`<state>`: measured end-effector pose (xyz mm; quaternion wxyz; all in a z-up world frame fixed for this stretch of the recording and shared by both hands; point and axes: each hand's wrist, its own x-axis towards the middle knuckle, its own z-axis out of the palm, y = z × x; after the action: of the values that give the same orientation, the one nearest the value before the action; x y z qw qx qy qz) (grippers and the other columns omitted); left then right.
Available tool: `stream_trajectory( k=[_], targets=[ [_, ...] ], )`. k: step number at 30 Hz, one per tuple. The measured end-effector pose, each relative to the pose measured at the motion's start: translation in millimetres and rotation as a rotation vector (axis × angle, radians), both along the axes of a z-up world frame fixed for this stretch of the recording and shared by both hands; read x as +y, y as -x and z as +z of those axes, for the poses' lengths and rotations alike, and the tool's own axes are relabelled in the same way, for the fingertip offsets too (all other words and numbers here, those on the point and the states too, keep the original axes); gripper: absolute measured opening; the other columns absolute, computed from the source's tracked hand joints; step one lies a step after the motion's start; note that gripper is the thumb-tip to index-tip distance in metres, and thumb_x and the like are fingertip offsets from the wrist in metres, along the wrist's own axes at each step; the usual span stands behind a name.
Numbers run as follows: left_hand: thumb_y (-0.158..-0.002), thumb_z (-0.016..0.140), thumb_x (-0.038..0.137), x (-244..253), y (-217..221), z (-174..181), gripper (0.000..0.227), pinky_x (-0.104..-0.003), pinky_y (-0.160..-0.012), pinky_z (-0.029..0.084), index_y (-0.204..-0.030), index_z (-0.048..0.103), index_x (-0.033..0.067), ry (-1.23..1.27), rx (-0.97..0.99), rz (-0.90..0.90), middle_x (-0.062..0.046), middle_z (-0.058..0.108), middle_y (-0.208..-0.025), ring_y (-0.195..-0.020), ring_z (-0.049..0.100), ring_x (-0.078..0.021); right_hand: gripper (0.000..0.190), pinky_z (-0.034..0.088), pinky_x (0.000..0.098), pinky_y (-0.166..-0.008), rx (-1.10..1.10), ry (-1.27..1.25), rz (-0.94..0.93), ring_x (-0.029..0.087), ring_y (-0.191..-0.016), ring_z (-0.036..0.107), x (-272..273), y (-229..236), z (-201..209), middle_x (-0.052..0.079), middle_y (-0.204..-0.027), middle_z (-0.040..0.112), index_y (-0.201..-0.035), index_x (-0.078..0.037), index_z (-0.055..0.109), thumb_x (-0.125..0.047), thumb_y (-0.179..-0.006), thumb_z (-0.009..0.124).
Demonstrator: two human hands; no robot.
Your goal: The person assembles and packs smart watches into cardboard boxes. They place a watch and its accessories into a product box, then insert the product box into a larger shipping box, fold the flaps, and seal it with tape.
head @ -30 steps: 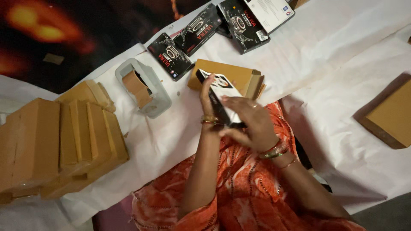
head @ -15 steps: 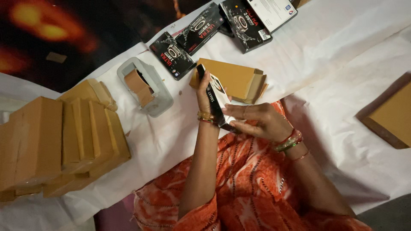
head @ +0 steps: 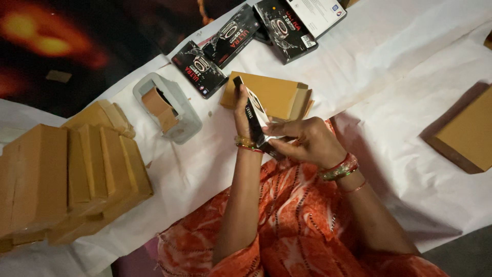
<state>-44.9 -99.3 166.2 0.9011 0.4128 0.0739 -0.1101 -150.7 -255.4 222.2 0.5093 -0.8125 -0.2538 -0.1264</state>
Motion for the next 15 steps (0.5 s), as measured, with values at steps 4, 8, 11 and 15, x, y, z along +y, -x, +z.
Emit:
stream_trajectory(
  k=[4,8,11,15],
  targets=[
    [-0.095,0.068,0.043,11,3,-2,0.033,-0.026,-0.03,0.041,-0.097,0.059,0.0113,0.015,-0.002,-0.052,-0.005,0.057,-0.067,-0.041,0.055,-0.0161,0.025,0.064,0.0323,-0.083,0.016,-0.018,0.013,0.021,-0.099,0.078,2,3,-1,0.012,-0.113,0.077,-0.114,-0.007,0.077,-0.018,-0.091,0.075],
    [-0.093,0.07,0.033,14,2,-18,0.027,-0.022,-0.043,0.047,-0.103,0.066,0.008,0.039,-0.003,-0.078,-0.006,0.066,-0.083,-0.056,0.06,-0.0117,0.027,0.064,0.034,-0.086,0.008,-0.049,-0.038,0.022,-0.101,0.077,9,1,-10,0.013,-0.115,0.076,-0.117,-0.006,0.076,-0.017,-0.093,0.072],
    [-0.091,0.069,0.024,10,3,-27,0.034,-0.027,-0.073,0.06,-0.117,0.067,0.002,0.007,0.013,0.021,-0.007,0.071,-0.103,-0.086,0.071,-0.0154,0.025,0.065,0.0326,-0.08,0.196,-0.035,-0.159,0.02,-0.09,0.079,20,-5,-18,0.01,-0.109,0.078,-0.113,-0.009,0.078,-0.018,-0.09,0.074],
    [-0.088,0.076,0.025,9,19,-30,0.045,-0.027,-0.069,0.055,-0.125,0.062,0.0053,0.042,0.088,0.057,0.0,0.068,-0.101,-0.083,0.066,-0.013,0.023,0.063,0.0343,-0.086,0.12,-0.107,-0.179,0.023,-0.1,0.078,28,-10,-29,0.011,-0.11,0.078,-0.112,-0.006,0.078,-0.016,-0.091,0.076]
  ],
)
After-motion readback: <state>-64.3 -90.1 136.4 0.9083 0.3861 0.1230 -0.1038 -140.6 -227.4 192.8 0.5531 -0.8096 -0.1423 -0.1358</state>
